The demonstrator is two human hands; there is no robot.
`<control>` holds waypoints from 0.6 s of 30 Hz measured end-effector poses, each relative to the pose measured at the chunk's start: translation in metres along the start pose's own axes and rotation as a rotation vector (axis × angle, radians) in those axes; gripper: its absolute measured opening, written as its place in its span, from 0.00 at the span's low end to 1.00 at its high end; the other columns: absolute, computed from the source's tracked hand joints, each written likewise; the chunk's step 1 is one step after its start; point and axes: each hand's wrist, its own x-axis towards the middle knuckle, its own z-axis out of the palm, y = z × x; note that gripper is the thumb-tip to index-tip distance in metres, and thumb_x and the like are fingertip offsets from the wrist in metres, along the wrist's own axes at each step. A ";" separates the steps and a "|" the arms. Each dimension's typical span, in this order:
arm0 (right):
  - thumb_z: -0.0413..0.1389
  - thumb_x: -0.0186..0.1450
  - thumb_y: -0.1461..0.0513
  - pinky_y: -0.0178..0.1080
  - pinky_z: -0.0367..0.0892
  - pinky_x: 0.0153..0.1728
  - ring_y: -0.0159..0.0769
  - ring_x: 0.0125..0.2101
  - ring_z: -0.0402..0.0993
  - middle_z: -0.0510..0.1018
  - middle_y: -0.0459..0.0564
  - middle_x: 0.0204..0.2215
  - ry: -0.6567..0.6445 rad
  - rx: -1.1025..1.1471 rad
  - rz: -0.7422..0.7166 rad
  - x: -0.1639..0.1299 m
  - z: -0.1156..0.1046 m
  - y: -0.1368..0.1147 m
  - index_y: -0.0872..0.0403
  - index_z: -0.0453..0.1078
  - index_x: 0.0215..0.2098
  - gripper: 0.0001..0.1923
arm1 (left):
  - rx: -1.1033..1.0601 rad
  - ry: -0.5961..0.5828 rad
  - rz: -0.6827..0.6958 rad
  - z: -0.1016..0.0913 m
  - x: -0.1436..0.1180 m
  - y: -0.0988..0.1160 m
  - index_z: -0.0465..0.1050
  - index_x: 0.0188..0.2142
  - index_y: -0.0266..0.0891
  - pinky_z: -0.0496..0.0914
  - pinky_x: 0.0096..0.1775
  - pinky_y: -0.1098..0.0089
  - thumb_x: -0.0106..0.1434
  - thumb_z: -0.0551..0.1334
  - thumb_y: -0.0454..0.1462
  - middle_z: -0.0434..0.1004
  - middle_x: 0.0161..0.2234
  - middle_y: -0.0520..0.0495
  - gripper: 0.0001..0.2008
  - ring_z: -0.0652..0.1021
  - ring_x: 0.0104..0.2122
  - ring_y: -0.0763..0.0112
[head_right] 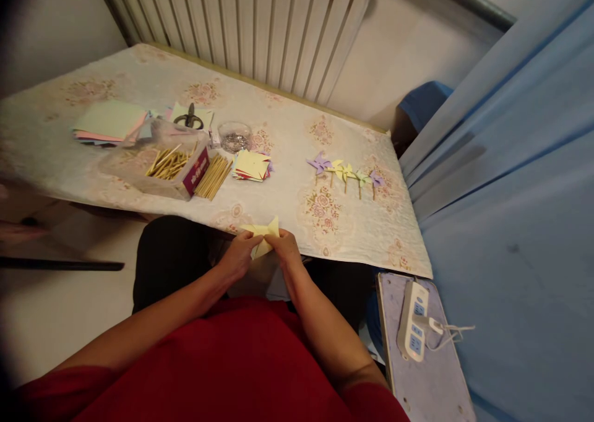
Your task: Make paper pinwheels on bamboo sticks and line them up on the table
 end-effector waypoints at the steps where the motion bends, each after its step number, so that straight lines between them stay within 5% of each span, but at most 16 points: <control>1: 0.61 0.47 0.57 0.35 0.64 0.24 0.33 0.21 0.69 0.76 0.45 0.20 -0.002 0.003 0.002 0.000 0.000 0.000 0.56 0.74 0.28 0.12 | -0.008 -0.008 -0.007 0.000 0.000 0.000 0.72 0.32 0.36 0.65 0.27 0.72 0.48 0.66 0.38 0.74 0.25 0.52 0.11 0.72 0.23 0.73; 9: 0.62 0.52 0.53 0.37 0.69 0.30 0.35 0.27 0.74 0.79 0.48 0.29 0.009 -0.070 -0.079 -0.011 -0.008 -0.003 0.56 0.74 0.40 0.20 | -0.164 -0.027 -0.094 -0.003 0.002 0.003 0.71 0.32 0.38 0.67 0.28 0.71 0.48 0.65 0.35 0.75 0.24 0.52 0.10 0.75 0.23 0.70; 14: 0.59 0.59 0.56 0.40 0.71 0.37 0.35 0.31 0.73 0.77 0.50 0.33 0.415 -0.369 -0.512 -0.032 -0.019 0.014 0.56 0.71 0.48 0.21 | -0.253 -0.036 -0.119 -0.003 0.004 0.006 0.71 0.32 0.38 0.69 0.31 0.70 0.48 0.64 0.33 0.77 0.25 0.52 0.09 0.77 0.28 0.66; 18: 0.52 0.66 0.62 0.38 0.69 0.36 0.34 0.30 0.72 0.76 0.50 0.32 0.339 -0.722 -0.861 -0.047 -0.023 0.036 0.54 0.71 0.50 0.15 | -0.314 -0.087 -0.120 -0.001 0.005 0.004 0.71 0.31 0.38 0.71 0.33 0.68 0.50 0.63 0.32 0.77 0.25 0.51 0.07 0.78 0.30 0.65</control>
